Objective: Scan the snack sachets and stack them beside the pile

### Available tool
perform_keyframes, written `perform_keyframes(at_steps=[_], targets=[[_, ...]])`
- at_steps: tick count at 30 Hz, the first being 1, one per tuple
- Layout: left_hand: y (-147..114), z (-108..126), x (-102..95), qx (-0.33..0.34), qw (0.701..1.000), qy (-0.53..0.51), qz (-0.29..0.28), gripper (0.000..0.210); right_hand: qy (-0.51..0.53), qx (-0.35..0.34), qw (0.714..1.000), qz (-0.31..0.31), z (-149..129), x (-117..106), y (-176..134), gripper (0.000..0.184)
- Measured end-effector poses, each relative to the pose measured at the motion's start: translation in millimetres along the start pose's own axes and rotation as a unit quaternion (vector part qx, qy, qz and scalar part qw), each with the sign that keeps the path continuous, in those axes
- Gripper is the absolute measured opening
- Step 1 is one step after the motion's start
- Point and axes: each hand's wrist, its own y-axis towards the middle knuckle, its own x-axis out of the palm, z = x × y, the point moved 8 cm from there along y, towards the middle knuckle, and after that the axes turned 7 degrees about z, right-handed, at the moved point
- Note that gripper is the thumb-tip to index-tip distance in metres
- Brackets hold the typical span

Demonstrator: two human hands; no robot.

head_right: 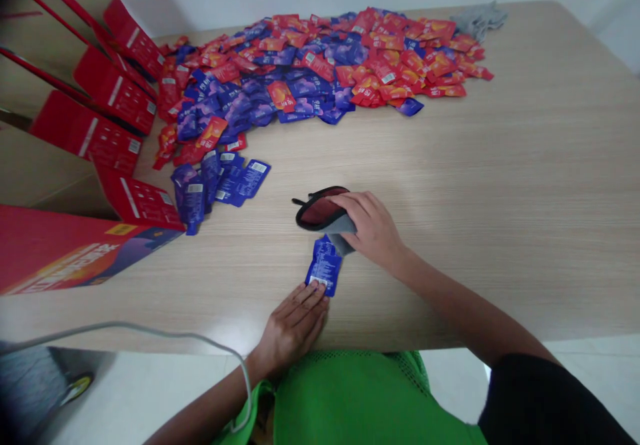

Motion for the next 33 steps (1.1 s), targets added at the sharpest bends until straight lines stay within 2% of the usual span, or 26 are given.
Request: perform_keyframes(at_steps=[2,4,6,8,10,13,15,17,19,22,24,26,28,31,33], targets=[[0,-1,-0.7,-0.008,1.0,-0.001,0.004,0.03,0.041,-0.048,0.998,-0.022,-34,6,-18,0.05],[-1,-3,-1.2,-0.025,1.0,-0.005,0.008,0.023,0.05,-0.096,0.989,-0.102,-64,30,-43,0.044],[-2,-5,-1.2,-0.039,0.999,-0.01,0.006,0.018,0.038,-0.108,0.979,-0.169,-73,53,-61,0.038],[-1,-4,0.0,-0.031,0.999,-0.011,-0.007,0.022,0.027,-0.091,0.977,-0.189,-59,67,-63,0.041],[1,-2,-0.2,-0.012,1.0,-0.008,-0.014,0.029,0.013,-0.061,0.982,-0.176,-31,67,-49,0.05],[4,-1,-2.2,-0.002,1.0,-0.004,-0.01,0.032,-0.031,-0.01,0.991,-0.128,11,48,-15,0.054],[5,-2,-2.5,-0.003,1.0,-0.005,-0.009,0.032,-0.036,0.009,0.996,-0.075,18,28,1,0.054],[4,-1,-2.1,-0.003,1.0,-0.007,-0.007,0.033,-0.003,0.003,1.0,-0.027,3,12,3,0.054],[2,-2,-1.3,-0.008,1.0,-0.008,-0.003,0.031,0.043,-0.033,0.998,-0.028,-27,11,-9,0.054],[-3,-6,1.7,-0.036,0.999,-0.005,-0.007,0.018,0.067,-0.101,0.984,-0.129,-72,40,-46,0.045],[-5,-7,2.8,-0.045,0.999,-0.005,-0.011,0.015,0.056,-0.108,0.976,-0.183,-77,60,-63,0.04],[-4,-5,2.5,-0.031,0.999,-0.007,-0.013,0.021,0.046,-0.092,0.975,-0.196,-62,71,-65,0.043],[-2,-2,0.9,-0.011,1.0,-0.008,-0.012,0.03,0.025,-0.061,0.981,-0.185,-33,72,-51,0.053],[1,0,0.0,0.001,1.0,-0.004,-0.015,0.034,-0.037,-0.016,0.989,-0.142,12,55,-16,0.059],[1,-1,0.0,0.0,1.0,-0.005,-0.014,0.034,-0.055,-0.008,0.994,-0.098,23,34,5,0.058]])
